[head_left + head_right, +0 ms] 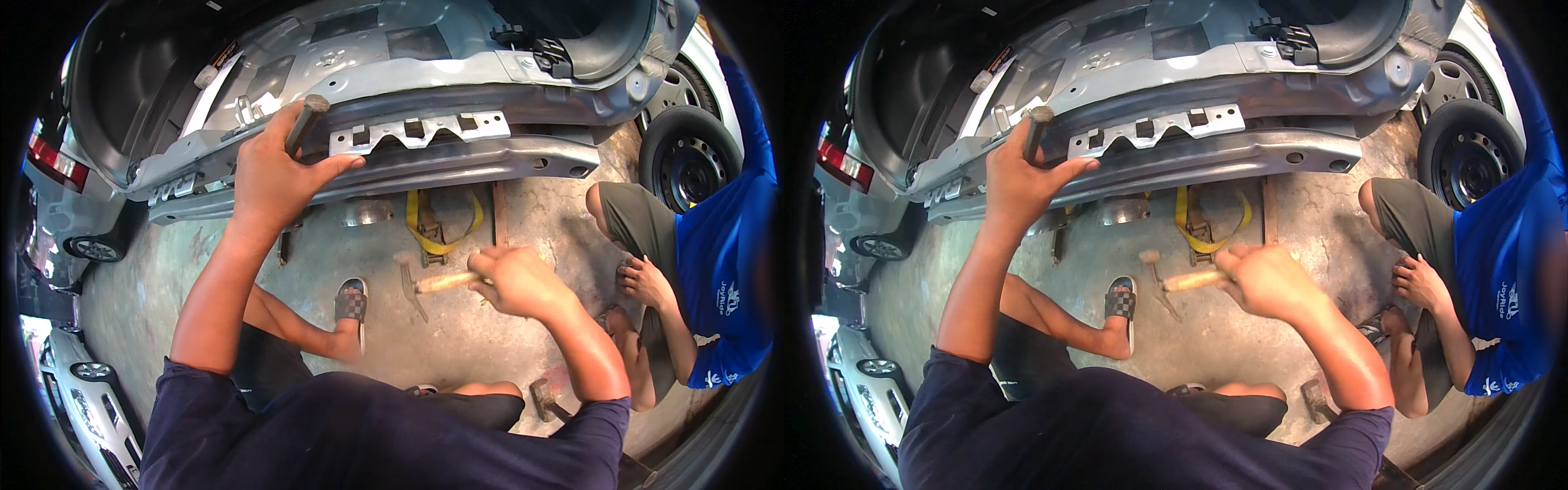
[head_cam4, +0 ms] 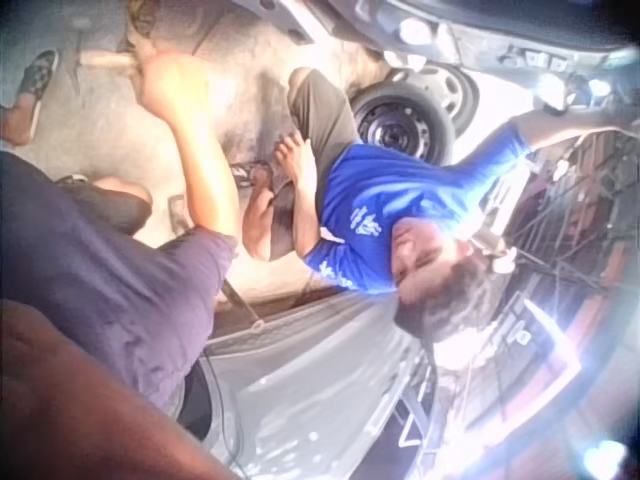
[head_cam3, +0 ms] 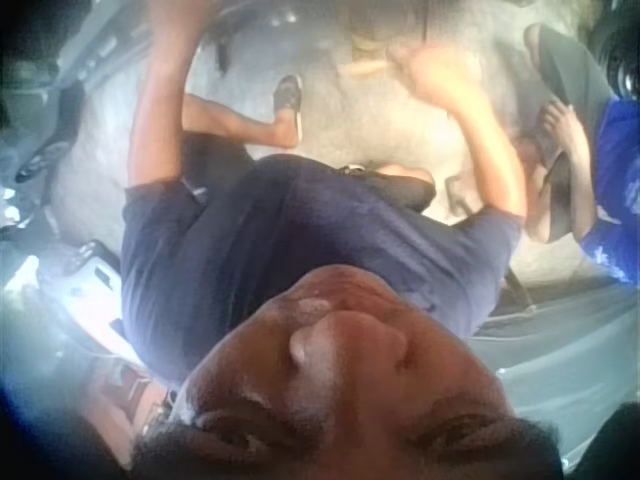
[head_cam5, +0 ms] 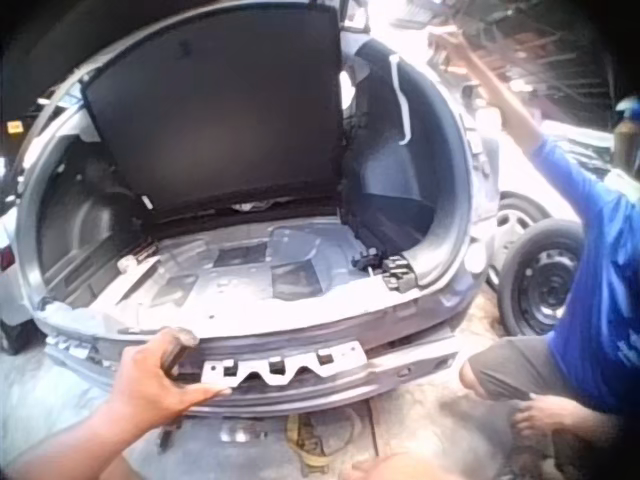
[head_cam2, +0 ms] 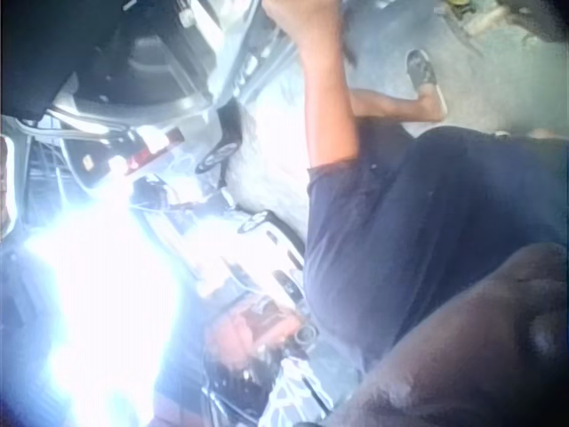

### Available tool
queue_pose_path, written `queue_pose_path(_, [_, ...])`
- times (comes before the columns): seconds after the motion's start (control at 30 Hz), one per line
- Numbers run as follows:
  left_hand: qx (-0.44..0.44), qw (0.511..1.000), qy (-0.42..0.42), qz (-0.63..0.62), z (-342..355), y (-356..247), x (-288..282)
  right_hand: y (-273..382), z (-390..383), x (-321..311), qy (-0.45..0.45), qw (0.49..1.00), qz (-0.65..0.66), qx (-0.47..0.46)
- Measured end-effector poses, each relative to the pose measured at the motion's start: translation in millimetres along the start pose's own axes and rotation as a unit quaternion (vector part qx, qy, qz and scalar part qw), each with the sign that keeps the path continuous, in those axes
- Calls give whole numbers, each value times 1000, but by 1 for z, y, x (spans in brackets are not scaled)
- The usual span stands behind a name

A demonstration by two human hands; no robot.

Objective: The person uses a hammer and a metal punch to repeatedly strike fasteners along the rear bumper of a car, working to remove or adjust the bumper. Another person assists by holding the bumper steady.

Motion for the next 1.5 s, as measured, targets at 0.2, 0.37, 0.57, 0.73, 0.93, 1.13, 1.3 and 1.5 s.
queue_pose_path(0.2, [6, 1000, -6, -19, 1, 3, -1, 8, 22, -76, -53, 979, -186, 66])
queue_pose_path(0.37, [19, 999, -14, -29, -1, 5, 6, 19, 23, -81, -123, 982, -143, 17])
queue_pose_path(0.57, [37, 998, -34, -43, -3, 7, 5, 20, -18, -22, 327, 908, -255, 65])
queue_pose_path(0.73, [17, 998, -22, -48, -2, 7, 8, 33, 18, -141, -158, 968, -194, 20])
queue_pose_path(0.93, [33, 997, -49, -41, -1, 5, 4, 33, -11, -62, 352, 897, -260, 62])
queue_pose_path(1.13, [9, 998, -36, -57, -4, 3, 6, 29, 17, -127, -115, 978, -161, 63])
queue_pose_path(1.3, [10, 998, -50, -48, -3, 1, 3, 36, 11, -103, 176, 944, -255, 112])
queue_pose_path(1.5, [8, 998, -19, -51, -1, 1, 4, 38, 17, -117, -24, 979, -196, 49])
Point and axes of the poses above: each hand's wrist, its own z-axis towards the middle knuckle, its own x-axis out of the palm, y = z × x, the point moved 6 cm from there along z, towards the middle knuckle, and after that the axes turned 9 degrees about z, right-handed, at the moved point
